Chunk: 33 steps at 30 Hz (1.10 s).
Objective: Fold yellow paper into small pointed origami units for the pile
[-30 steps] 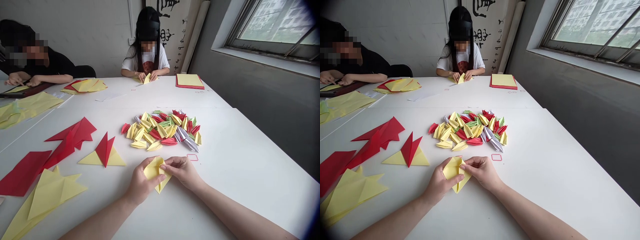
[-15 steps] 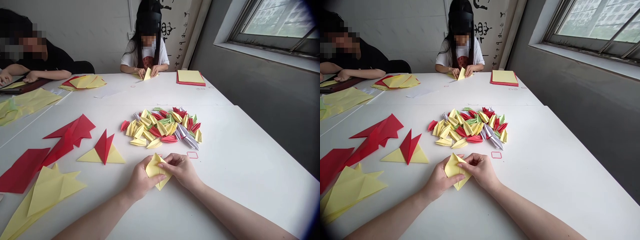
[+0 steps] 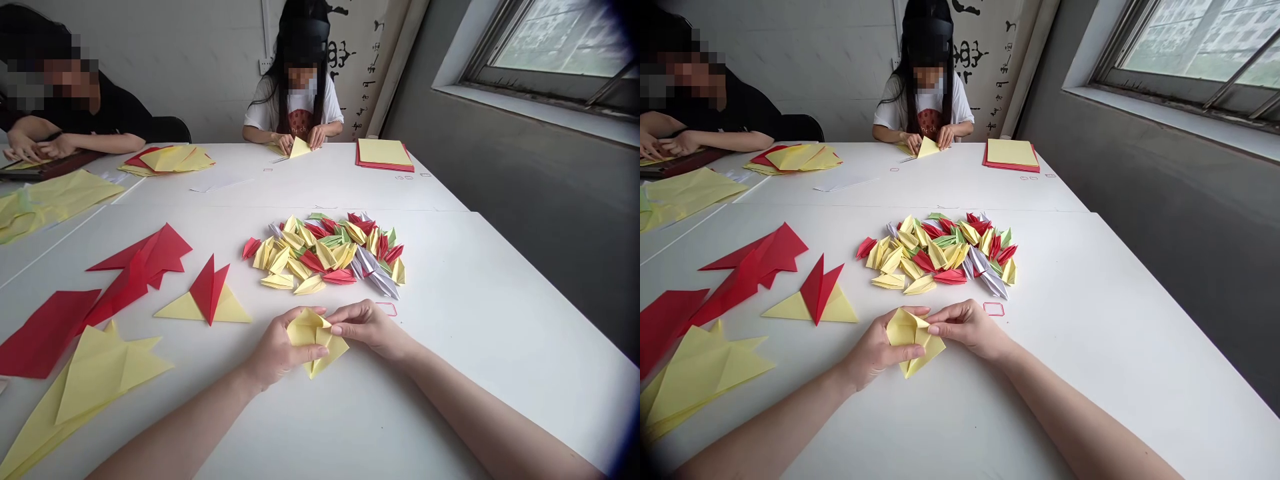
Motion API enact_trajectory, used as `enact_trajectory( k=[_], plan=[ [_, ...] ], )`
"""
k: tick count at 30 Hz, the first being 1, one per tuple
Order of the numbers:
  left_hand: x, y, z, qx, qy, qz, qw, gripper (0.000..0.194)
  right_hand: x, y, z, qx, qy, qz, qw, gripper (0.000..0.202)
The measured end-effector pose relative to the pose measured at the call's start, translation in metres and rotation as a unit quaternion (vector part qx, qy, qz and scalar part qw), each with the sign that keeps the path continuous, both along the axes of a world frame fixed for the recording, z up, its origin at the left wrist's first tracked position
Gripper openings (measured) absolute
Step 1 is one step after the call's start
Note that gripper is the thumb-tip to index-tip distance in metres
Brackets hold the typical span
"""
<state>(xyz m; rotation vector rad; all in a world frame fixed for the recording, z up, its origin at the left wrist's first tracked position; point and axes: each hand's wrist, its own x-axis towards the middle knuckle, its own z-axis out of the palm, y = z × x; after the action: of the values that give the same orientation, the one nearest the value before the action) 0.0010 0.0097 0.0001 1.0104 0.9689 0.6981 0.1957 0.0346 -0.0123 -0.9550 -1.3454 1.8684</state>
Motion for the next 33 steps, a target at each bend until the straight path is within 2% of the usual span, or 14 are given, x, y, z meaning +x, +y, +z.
enact_trajectory(
  k=[4, 13, 21, 29, 33],
  plan=[
    [-0.002, 0.000, -0.001, 0.006, 0.001, -0.018, 1.000, 0.054, 0.003, 0.003, -0.002, 0.003, -0.007, -0.001, 1.000, 0.019],
    [0.000, -0.003, -0.005, 0.047, 0.016, 0.000, 0.999, 0.047, -0.009, -0.008, 0.001, 0.007, -0.037, -0.084, 0.996, 0.023],
    [0.002, -0.003, -0.005, 0.060, -0.001, -0.001, 0.998, 0.049, -0.018, -0.016, -0.006, 0.039, -0.037, -0.147, 0.988, 0.026],
    [0.002, -0.005, -0.008, 0.095, 0.073, 0.013, 0.993, 0.054, -0.019, -0.019, -0.006, 0.048, -0.035, -0.132, 0.990, 0.026],
    [0.002, -0.005, -0.008, 0.074, 0.033, 0.004, 0.997, 0.055, -0.020, -0.019, -0.007, 0.037, -0.037, -0.151, 0.987, 0.029]
  ],
)
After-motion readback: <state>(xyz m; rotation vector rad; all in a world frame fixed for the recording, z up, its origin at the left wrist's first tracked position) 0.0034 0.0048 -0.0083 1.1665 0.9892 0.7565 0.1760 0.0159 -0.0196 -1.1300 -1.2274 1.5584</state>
